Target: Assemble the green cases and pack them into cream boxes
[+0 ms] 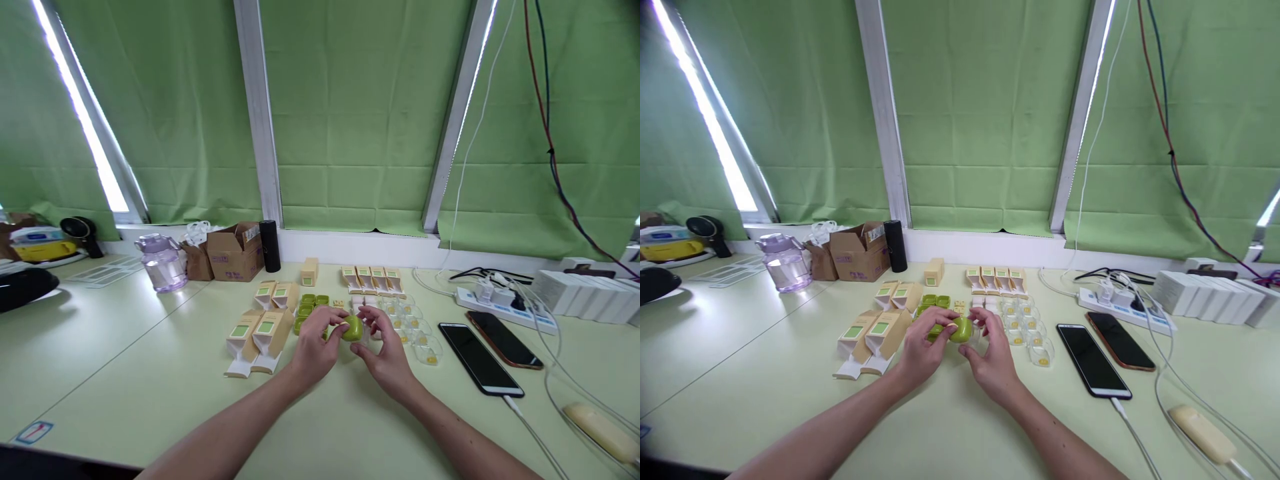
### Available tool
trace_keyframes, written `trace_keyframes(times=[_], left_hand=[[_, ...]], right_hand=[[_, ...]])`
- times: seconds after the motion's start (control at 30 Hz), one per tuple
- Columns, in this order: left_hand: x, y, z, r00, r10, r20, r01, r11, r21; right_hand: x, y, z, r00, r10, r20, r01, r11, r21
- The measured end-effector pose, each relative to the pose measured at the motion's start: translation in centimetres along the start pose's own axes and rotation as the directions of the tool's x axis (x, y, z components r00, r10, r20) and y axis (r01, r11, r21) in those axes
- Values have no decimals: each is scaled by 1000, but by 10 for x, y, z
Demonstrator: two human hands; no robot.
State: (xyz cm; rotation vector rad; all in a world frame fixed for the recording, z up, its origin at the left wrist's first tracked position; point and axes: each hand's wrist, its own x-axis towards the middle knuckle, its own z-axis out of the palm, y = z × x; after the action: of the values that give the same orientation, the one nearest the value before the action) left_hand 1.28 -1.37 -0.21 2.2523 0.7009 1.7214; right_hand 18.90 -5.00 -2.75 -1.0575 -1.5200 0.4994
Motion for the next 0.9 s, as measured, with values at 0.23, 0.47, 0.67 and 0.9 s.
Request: trace_keyframes(times=[0.23, 0.47, 0.67, 0.9], left_hand=[[5, -4, -3, 933, -353, -69, 326, 912, -248], [15, -17, -6, 748, -650, -134, 510, 692, -511], [16, -19, -6, 700, -701, -134, 525, 633, -568], [15, -17, -4, 698, -708, -107, 541, 620, -568]], right_hand=[[1, 3, -2, 999, 24, 31, -21, 996, -84], [10, -11, -18, 984, -73, 160, 120, 945, -305], [8, -20, -41, 963, -81, 259, 201, 855, -479], [-16, -4, -80, 941, -162, 297, 331, 625, -707]])
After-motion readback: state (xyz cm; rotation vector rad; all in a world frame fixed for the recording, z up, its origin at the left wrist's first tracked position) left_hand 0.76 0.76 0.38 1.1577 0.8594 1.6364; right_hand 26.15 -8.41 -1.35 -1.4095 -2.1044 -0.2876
